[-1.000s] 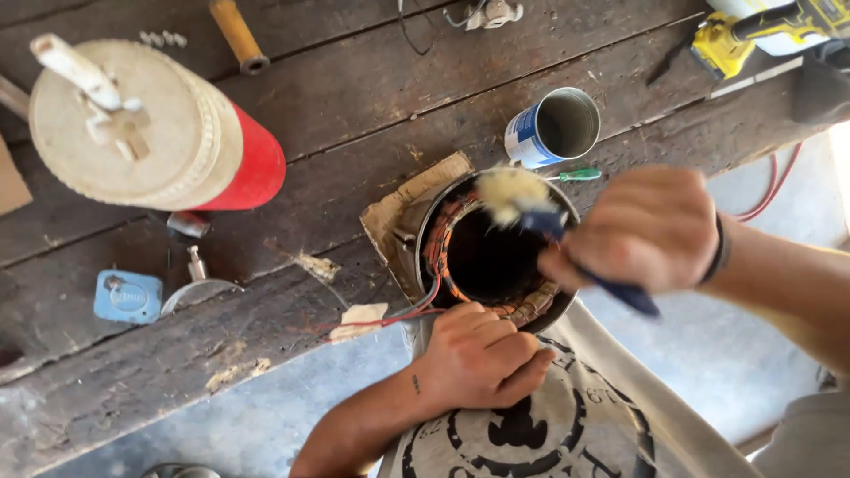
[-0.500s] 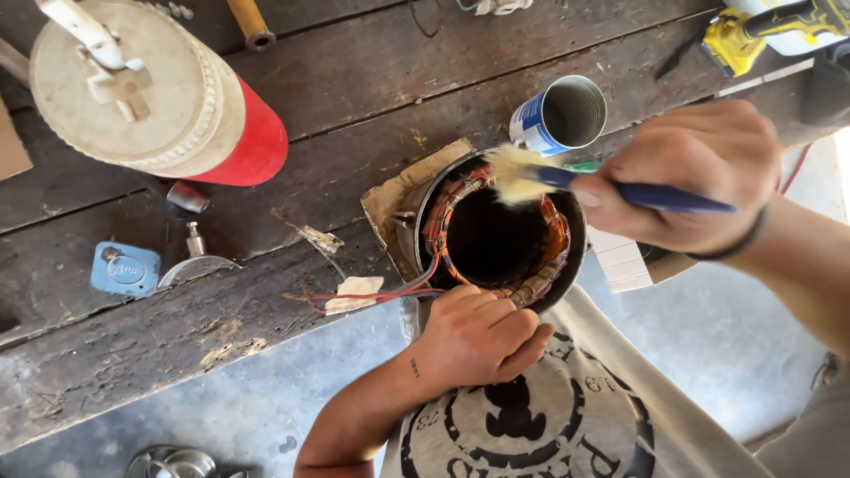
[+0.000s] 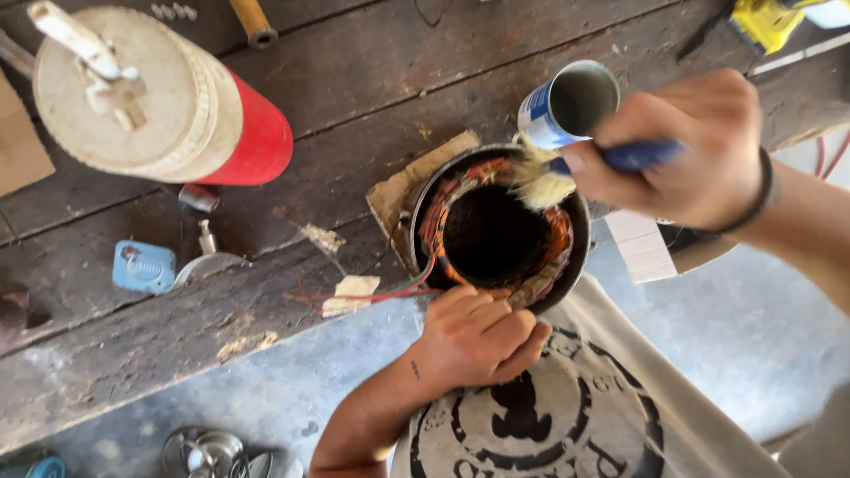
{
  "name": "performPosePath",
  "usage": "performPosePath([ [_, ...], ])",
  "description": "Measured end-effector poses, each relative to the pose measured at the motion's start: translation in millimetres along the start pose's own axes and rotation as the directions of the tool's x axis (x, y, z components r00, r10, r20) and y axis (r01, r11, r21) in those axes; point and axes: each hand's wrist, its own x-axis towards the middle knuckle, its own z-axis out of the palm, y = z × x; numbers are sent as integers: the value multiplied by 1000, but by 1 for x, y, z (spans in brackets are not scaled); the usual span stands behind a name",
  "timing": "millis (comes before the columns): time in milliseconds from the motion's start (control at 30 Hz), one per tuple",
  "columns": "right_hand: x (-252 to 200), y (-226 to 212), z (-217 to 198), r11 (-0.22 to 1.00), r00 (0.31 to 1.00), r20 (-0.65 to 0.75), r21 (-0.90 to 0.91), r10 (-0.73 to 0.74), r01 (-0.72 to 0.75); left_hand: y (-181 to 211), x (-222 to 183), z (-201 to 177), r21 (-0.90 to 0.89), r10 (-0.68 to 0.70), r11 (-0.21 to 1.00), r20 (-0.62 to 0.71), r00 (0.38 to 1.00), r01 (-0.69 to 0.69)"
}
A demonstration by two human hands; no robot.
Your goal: Applying insulating varnish to the copper windings of an electric motor stator and using a screwdriver to adjust the wire positions.
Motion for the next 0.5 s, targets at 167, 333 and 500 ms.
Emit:
performPosePath([
  [167,9,-5,-1,976,999,-43,214,-30,38,-4,-1,11,11,31,999,-19,999,-31],
  [333,-2,-2,-18,986,994,-12,128,-109,109,-6,-2,16,5,21,1000,-14,1000,-21],
  [500,-12,8,-8,966,973,86,166,-215,199,-5,3,20,70,5,998,32,999,-7],
])
